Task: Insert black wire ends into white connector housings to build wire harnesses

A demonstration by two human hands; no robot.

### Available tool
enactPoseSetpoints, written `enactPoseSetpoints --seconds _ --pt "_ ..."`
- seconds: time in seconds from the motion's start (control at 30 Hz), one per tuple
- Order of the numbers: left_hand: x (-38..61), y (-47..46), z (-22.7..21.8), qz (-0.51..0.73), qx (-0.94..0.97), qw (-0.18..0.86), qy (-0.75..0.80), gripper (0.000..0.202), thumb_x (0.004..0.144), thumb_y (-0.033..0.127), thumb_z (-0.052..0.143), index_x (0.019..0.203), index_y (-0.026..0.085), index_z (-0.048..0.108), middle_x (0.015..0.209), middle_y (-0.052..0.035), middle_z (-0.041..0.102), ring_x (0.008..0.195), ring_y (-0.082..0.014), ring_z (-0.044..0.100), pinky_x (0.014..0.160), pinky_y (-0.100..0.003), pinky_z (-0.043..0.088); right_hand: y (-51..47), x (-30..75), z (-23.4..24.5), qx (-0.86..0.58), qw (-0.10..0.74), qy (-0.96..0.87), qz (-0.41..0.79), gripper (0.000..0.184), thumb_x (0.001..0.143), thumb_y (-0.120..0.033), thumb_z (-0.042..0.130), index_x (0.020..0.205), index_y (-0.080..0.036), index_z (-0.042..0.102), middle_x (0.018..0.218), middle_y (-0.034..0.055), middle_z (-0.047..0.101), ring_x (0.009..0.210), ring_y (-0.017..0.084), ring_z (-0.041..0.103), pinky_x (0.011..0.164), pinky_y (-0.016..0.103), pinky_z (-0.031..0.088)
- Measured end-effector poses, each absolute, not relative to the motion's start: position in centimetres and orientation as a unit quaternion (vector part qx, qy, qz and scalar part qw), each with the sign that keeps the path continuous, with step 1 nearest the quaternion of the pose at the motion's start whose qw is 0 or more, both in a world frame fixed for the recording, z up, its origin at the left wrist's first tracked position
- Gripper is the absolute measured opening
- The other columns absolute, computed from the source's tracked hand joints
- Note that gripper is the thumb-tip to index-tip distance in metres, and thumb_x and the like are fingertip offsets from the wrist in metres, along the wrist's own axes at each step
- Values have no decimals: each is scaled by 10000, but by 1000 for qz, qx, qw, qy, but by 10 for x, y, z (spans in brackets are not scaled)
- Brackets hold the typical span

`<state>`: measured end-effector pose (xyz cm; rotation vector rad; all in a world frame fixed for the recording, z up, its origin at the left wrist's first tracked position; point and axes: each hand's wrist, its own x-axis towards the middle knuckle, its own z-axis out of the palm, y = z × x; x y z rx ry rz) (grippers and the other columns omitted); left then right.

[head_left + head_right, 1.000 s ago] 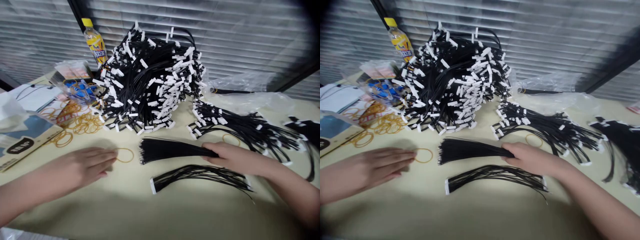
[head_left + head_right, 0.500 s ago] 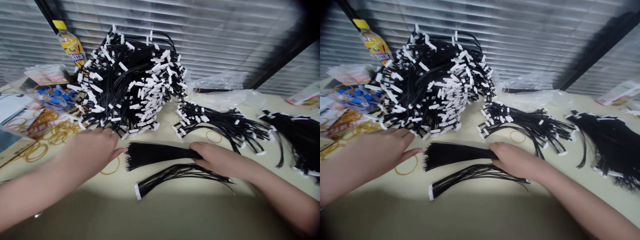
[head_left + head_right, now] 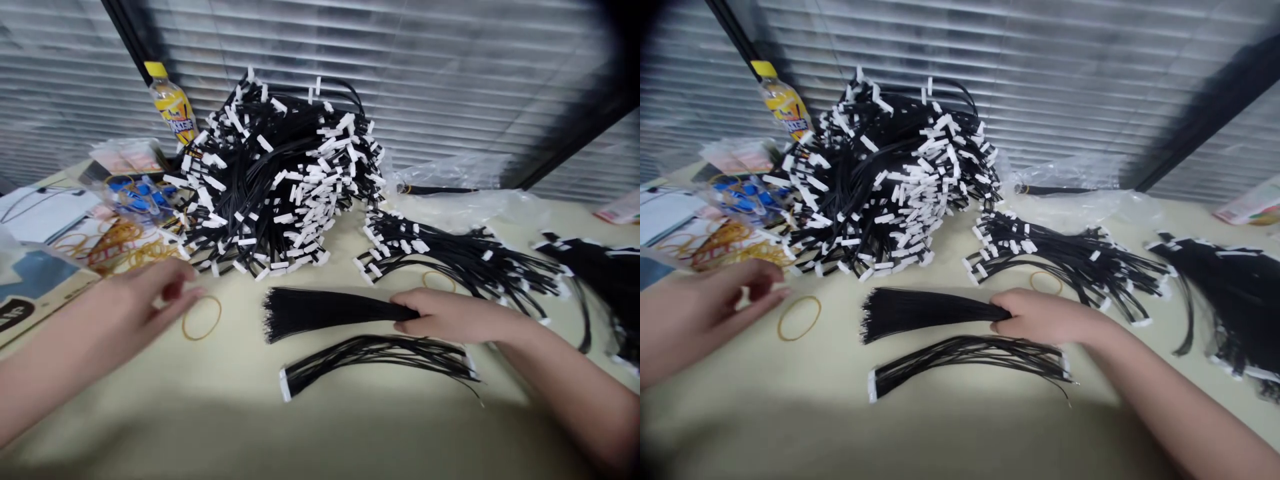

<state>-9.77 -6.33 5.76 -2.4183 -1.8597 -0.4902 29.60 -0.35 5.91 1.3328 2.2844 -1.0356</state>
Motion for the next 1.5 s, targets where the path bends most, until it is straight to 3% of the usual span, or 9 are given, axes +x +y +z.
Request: enactPoseSetpoints --seconds 0.1,0.23,0.33,0.43,0.63,0.87,1.03,1.17,1.5 --pt "-55 -63 59 -170 -878 46 -444 280 914 423 410 1000 175 508 895 -37 615 745 -164 616 669 -269 479 -1 295 60 457 166 782 -390 277 813 -387 458 842 -147 593 816 37 629 704 159 562 586 241 404" --pt "2 -49 46 -107 -934 34 -338 464 878 405 490 1227 100 455 1192 -146 543 1113 -252 529 917 -358 457 0 293 59 457 165 772 -410 289 799 -373 466 872 -137 615 808 35 629 685 147 554 560 230 390" --pt "23 -35 30 -69 -937 34 -342 566 855 463 507 1257 67 452 1152 -164 548 1074 -290 531 880 -414 471 -2 295 59 468 159 762 -418 254 785 -357 482 836 -145 611 768 28 619 643 138 541 529 228 371" --pt "28 -25 15 -55 -940 54 -333 440 891 398 467 1202 89 506 1040 -134 572 961 -275 553 812 -421 486 -9 296 61 499 140 753 -405 228 796 -347 463 837 -161 588 776 30 601 644 147 538 538 245 376" --pt "29 -17 -3 -87 -949 76 -292 282 899 267 443 1075 68 539 918 -124 558 825 -262 536 685 -405 492 -22 290 55 553 124 799 -199 167 790 -268 488 832 -152 601 1034 94 497 978 235 510 841 369 444" --pt "33 -15 -2 -81 -942 55 -321 244 896 251 433 1049 98 546 889 -111 553 803 -254 538 659 -395 494 -27 301 31 545 38 837 -37 246 735 -259 585 924 -103 610 1139 165 478 1077 317 481 896 478 465" --pt "32 -21 2 -85 -936 64 -335 297 880 293 474 1080 85 547 914 -124 563 838 -275 547 692 -430 512 -42 296 34 473 -52 878 56 462 820 -357 555 1180 -71 518 1283 198 444 1181 308 446 959 453 458" --pt "30 -27 7 -112 -928 74 -348 425 868 356 498 1165 54 533 1018 -160 573 935 -301 546 788 -467 505 -49 285 30 403 -41 912 69 515 908 -371 425 1315 -56 443 1395 199 383 1276 295 384 1007 445 428" --pt "30 -27 -2 -81 -943 82 -311 483 914 310 422 1298 20 461 1337 -186 475 1242 -311 418 1016 -473 394 -26 287 8 378 -15 923 67 471 948 -254 324 1372 -63 395 1450 201 310 1345 290 298 1059 470 358"
